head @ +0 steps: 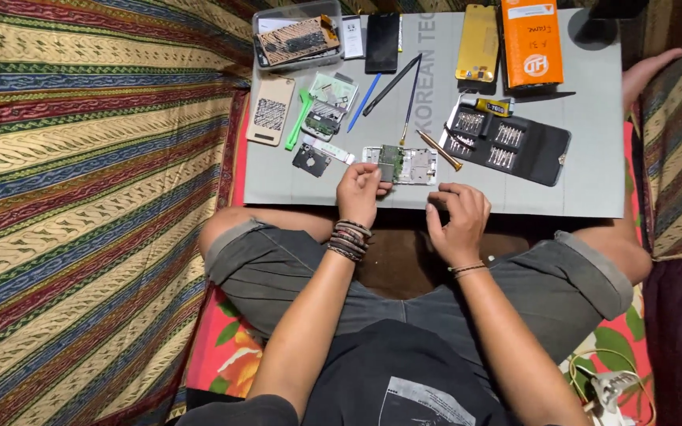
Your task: Inspecting and cleaning a small circuit board and other components from a disassembled mobile phone.
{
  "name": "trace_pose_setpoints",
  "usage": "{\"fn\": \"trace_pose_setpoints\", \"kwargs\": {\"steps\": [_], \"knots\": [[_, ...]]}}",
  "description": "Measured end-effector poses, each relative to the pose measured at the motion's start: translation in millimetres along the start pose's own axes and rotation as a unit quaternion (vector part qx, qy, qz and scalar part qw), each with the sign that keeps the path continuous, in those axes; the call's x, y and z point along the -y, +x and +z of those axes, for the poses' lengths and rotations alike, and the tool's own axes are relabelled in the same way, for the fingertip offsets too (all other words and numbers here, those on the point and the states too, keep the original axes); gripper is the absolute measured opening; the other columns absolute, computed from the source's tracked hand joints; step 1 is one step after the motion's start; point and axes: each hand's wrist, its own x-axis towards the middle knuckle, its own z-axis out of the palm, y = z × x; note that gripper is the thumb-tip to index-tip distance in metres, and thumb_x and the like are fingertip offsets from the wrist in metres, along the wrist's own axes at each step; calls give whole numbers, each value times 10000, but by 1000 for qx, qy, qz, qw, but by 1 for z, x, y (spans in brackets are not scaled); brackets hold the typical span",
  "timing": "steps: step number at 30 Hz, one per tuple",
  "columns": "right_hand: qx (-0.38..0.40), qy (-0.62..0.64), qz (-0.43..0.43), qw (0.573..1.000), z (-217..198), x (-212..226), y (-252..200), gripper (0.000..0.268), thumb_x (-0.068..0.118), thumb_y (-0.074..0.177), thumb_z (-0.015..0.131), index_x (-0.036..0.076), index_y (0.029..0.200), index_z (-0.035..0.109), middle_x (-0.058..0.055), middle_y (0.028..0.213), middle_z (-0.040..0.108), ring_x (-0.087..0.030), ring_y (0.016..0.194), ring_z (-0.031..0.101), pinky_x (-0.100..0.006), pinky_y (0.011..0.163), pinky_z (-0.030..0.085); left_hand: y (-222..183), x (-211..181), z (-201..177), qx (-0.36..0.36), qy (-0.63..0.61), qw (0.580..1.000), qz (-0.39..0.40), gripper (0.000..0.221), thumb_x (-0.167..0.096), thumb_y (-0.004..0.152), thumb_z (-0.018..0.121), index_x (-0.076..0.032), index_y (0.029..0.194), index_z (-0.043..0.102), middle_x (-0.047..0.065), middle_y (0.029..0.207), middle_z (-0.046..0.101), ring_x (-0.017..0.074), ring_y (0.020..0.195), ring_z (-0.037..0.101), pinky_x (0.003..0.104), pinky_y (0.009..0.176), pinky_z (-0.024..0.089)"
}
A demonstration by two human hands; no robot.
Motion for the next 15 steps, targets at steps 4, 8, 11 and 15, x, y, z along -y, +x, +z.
{"fn": "trace_pose_setpoints", "kwargs": {"steps": [4, 8, 11, 15], "knots": [[3, -3, -5, 1000, 1, -2, -2, 114, 198, 915, 721, 180, 1025, 696, -3, 1149, 622, -245, 1158, 559, -437, 1030, 343, 2, 0, -10, 6, -12, 1000, -4, 186, -81, 1019, 610, -3, 1181, 564, 155, 914, 713, 217, 795, 758, 241, 688, 647], [-3, 0, -13, 1000, 1, 1, 1, 94, 195, 928, 716, 166, 1016, 697, -14, 1128, 619, -253, 1146, 557, -442, 1027, 340, 8, 8, -22, 40, -79, 996, -19, 220, -123, 1018, 630, -21, 1188, 534, 153, 940, 704, 268, 831, 768, 271, 708, 669], [-10, 23, -5, 1000, -5, 10, 2, 92, 184, 942, 708, 165, 1032, 700, -16, 1122, 628, -252, 1139, 565, -440, 1022, 349, 1, 9, -19, 43, -80, 996, -14, 219, -129, 1020, 630, -20, 1182, 530, 146, 938, 697, 268, 835, 766, 277, 717, 670], [-23, 125, 12, 992, 3, 9, -11, 101, 154, 966, 703, 122, 1059, 725, -27, 1002, 684, -279, 962, 636, -416, 918, 444, -24, 22, -6, 25, -68, 997, -11, 187, -96, 1015, 632, -10, 1152, 538, 153, 925, 685, 284, 836, 757, 321, 721, 667]]}}
